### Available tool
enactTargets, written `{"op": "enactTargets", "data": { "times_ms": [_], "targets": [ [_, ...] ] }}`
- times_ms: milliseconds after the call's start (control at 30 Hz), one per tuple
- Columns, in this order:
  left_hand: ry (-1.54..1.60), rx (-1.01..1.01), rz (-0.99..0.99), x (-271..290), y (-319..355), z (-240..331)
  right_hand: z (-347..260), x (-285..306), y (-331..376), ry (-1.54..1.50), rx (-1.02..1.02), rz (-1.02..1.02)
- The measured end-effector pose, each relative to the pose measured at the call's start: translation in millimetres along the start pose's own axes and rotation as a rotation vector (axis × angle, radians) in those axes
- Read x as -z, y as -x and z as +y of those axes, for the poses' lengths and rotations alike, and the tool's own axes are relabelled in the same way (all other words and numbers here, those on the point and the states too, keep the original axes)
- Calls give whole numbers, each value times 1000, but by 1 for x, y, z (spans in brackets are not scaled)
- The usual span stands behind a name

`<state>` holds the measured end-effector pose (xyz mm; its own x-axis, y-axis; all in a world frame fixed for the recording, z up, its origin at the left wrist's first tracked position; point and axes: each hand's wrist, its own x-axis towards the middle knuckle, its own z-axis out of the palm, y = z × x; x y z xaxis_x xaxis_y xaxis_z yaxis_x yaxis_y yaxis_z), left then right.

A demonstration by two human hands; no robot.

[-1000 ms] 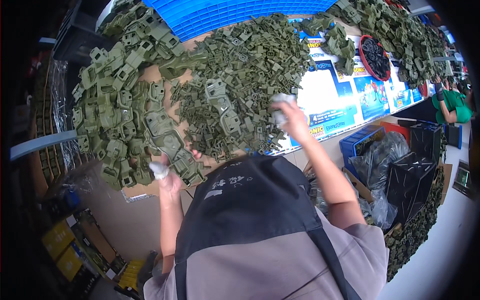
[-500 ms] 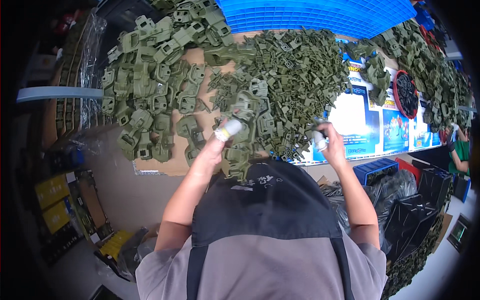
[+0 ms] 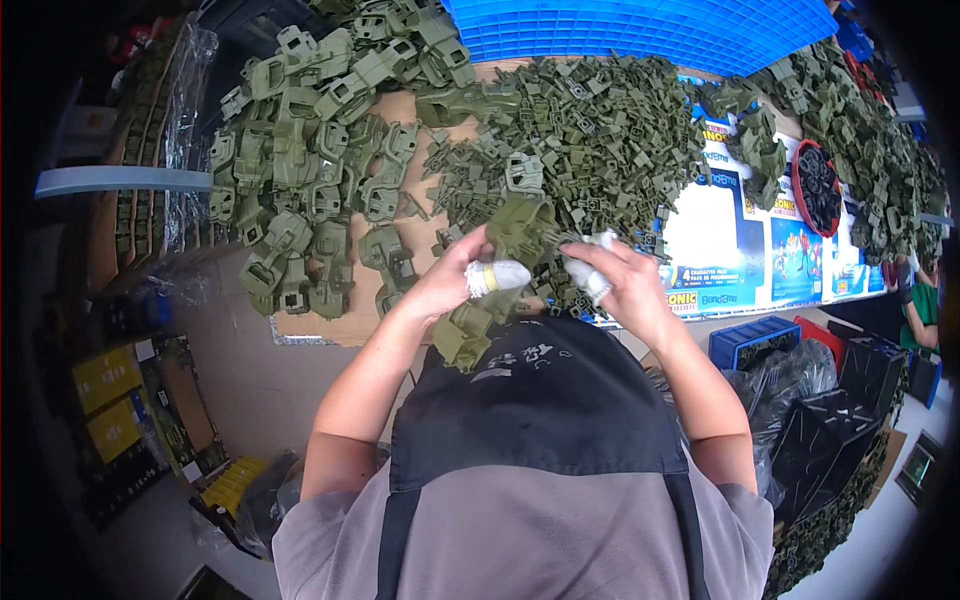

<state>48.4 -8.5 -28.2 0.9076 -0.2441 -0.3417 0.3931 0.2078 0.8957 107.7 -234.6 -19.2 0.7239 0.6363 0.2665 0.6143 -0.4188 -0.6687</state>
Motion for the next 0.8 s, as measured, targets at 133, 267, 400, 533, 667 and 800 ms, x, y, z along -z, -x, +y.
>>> {"op": "enactTargets", "data": {
  "times_ms": [133, 267, 400, 533, 667, 800],
  "targets": [
    [-16, 13, -12, -7, -2, -1, -11, 1, -5, 73, -75, -129],
    [-45, 27, -33, -9, 3, 2, -10, -2, -6, 81, -74, -161],
    [-123, 6, -20, -8, 4, -6, -13, 2, -7, 78, -107, -253],
    [-233, -34, -42, -10, 7, -4, 9, -15, 3, -92, -19, -126],
    [-332, -3, -47, -13, 9, 4, 14, -25, 12, -64, -10, -119],
    [-357, 15, -45, -9, 5, -9, 15, -29, 17, -74, -58, -163]
  ]
}}
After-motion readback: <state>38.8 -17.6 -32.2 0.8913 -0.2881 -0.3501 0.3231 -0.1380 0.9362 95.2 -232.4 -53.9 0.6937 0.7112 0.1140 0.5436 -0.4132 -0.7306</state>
